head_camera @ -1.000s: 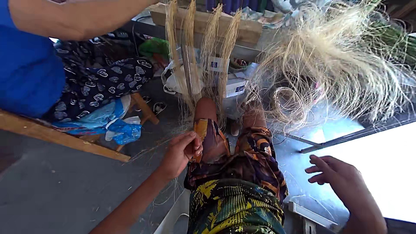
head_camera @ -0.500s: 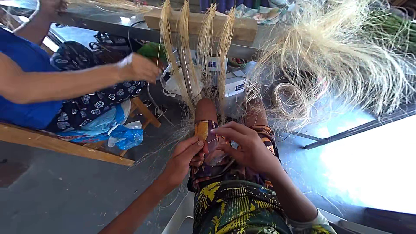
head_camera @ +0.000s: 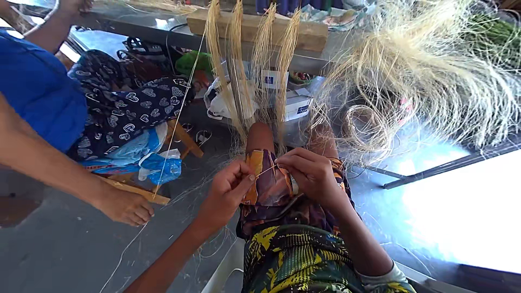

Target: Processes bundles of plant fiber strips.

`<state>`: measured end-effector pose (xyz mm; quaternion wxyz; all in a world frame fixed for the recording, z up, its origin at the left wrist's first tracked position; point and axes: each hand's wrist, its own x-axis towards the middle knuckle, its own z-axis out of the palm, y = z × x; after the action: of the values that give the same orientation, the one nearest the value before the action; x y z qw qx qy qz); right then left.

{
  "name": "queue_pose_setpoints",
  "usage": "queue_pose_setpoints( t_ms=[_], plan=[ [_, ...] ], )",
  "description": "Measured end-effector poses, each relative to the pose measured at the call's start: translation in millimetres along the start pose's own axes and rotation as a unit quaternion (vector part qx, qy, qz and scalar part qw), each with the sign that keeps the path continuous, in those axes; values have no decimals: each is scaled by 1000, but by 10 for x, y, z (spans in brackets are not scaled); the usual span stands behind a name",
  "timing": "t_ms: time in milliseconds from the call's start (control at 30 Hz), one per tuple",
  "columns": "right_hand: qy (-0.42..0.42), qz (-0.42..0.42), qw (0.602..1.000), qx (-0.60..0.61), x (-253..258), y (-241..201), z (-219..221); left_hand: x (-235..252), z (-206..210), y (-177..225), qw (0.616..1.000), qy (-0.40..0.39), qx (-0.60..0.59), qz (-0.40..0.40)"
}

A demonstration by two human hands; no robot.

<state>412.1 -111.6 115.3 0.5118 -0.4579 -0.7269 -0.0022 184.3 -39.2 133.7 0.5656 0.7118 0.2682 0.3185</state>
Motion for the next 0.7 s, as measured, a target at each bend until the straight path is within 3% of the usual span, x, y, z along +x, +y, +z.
queue_pose_setpoints(
  t_ms=[333, 700],
  plan=[
    [80, 97, 979, 162, -179, -89, 147, 46, 145, 7, 997, -22, 4, 69],
    [104, 135, 951, 256, -172, -70, 228, 70, 204, -25, 997, -4, -6, 73]
  ],
)
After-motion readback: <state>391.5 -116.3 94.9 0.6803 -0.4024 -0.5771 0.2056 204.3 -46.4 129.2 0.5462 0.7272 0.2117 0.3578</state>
